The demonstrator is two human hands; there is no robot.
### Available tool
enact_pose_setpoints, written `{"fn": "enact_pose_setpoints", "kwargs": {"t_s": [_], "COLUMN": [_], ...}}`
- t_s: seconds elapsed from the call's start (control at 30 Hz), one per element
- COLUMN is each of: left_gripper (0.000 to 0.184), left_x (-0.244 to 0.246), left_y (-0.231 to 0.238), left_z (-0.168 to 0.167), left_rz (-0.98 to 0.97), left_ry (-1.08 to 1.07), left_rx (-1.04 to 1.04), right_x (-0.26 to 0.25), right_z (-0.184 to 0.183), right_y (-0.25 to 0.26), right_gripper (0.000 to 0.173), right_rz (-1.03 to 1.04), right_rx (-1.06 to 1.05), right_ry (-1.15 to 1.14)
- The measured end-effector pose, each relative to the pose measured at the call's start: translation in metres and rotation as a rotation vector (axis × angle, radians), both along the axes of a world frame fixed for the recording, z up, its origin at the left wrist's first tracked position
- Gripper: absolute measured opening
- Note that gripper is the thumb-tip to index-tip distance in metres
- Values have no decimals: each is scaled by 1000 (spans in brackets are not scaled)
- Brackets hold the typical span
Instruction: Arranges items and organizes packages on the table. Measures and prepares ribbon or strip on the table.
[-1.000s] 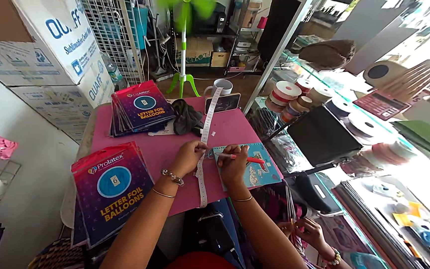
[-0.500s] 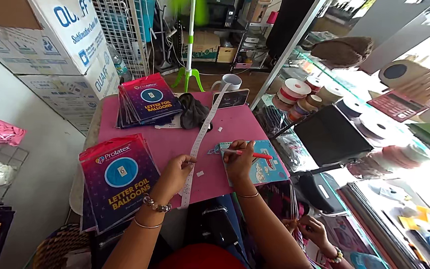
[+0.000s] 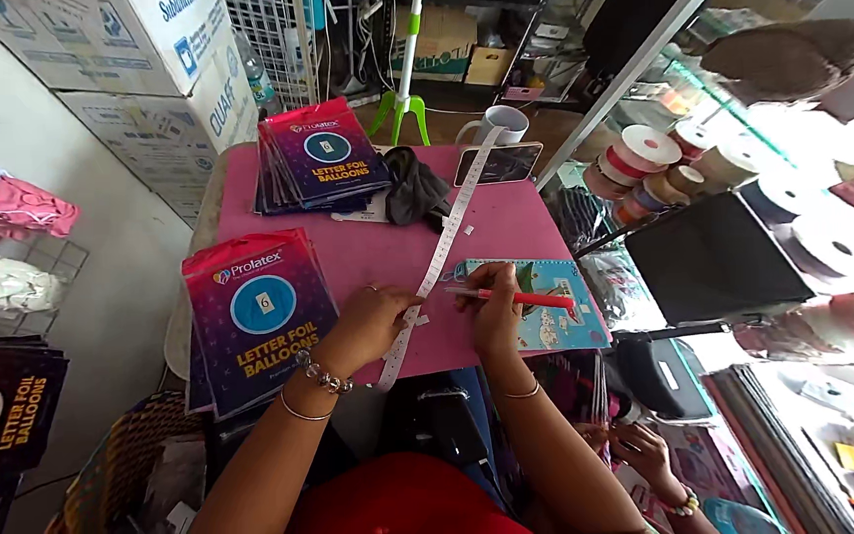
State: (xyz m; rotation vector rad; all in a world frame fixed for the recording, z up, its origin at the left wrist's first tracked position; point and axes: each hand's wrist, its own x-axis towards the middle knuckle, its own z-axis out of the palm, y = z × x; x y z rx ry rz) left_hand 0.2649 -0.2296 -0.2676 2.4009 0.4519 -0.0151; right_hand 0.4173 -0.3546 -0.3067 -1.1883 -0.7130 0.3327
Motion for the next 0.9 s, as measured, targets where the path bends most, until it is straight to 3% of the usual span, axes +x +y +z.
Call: {"fn": "enact_pose_setpoints", "kwargs": {"t_s": [0.17,0.33,0.4,0.63,0.9], "left_gripper": [37,42,46,40,45], "left_x": [-7,-8,-3,3,-2], "left_y": [7,1,-3,-14,-3], "left_z": [0,-6,-11,-27,-29], "left_rz": [194,417,442,248,288], "left_ry": [-178,-331,-301,-173,-113], "left_rx": [-362,-651,-578,188,94], "right_x": [-21,-27,-27,-33,-34], "right_z": [6,5,2,-3,-8], "right_y": [-11,-20,-21,-9,4], "right_gripper": [69,45,37,12,7], "right_rz": [54,-31,-37,-17,-56], "right_rx": [-77,-62,-73,-172,-141], "right_ry": [164,119,95,-10,2]}}
